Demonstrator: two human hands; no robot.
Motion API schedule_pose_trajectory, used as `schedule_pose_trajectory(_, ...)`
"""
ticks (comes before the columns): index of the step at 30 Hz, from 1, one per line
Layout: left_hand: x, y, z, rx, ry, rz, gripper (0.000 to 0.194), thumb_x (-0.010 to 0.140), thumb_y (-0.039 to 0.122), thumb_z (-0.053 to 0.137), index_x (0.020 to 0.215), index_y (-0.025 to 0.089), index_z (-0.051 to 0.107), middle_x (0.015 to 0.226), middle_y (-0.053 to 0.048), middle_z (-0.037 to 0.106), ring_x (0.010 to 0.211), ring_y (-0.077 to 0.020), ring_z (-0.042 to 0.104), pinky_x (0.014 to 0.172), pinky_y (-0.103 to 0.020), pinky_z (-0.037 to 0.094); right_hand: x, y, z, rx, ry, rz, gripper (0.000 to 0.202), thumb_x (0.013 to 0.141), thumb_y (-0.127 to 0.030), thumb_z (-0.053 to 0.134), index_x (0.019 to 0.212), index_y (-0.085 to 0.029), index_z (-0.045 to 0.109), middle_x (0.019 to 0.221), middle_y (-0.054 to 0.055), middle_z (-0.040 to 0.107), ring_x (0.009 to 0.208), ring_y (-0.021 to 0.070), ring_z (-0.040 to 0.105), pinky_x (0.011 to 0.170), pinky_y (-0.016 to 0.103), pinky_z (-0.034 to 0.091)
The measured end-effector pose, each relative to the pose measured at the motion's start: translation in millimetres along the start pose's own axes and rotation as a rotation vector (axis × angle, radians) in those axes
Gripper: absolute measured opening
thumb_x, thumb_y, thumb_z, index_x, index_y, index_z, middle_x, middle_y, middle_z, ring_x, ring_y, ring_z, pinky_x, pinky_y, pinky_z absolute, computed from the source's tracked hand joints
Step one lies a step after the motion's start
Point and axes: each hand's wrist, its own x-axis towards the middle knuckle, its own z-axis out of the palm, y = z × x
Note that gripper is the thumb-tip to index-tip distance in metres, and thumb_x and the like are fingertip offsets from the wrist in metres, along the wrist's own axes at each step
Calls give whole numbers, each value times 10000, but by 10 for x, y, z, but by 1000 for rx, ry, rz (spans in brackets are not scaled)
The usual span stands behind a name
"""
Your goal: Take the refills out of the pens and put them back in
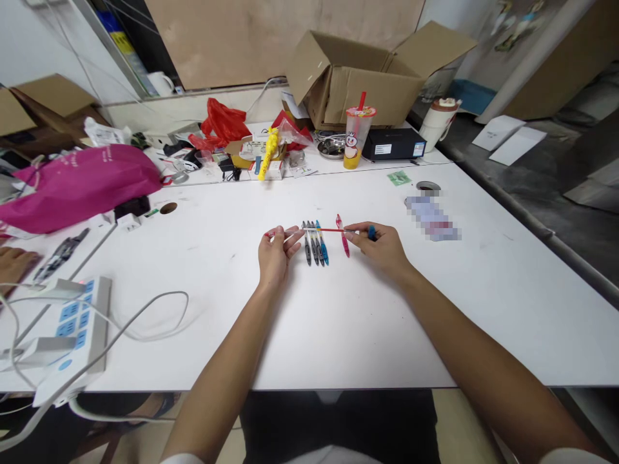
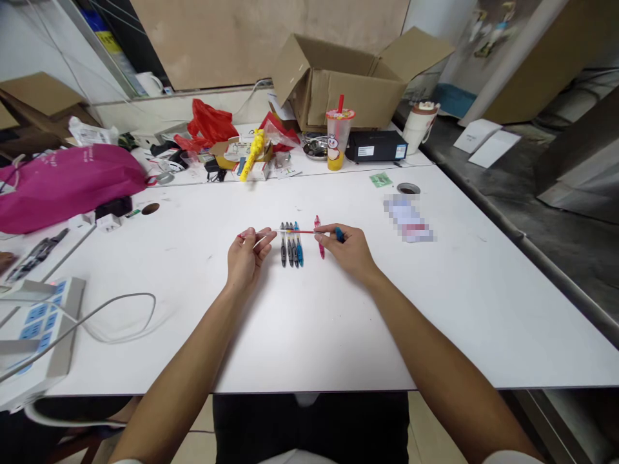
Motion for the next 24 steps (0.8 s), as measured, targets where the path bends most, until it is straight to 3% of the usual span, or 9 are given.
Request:
schedule_pose_trajectory(19,-10,-11,4,-10,-31,3,210,984,339,626,1000,174,498,1107,-142,749,900,-179,778,720,-223,604,-8,-18,1,-2,-19,49,366,754,-492,797,951,-183,807,610,-42,439,575,107,353,546,289,283)
schedule_pose_trajectory(24,-74,-69,46,26,-118,-30,247,965,373,649,965,185,488,1086,-130,752,886,-192,782,682,-223,601,-48,-41,48,-27,-52,45,362,772,-497,784,945,-180,808,618,-26,494,586,117,392,563,296,307)
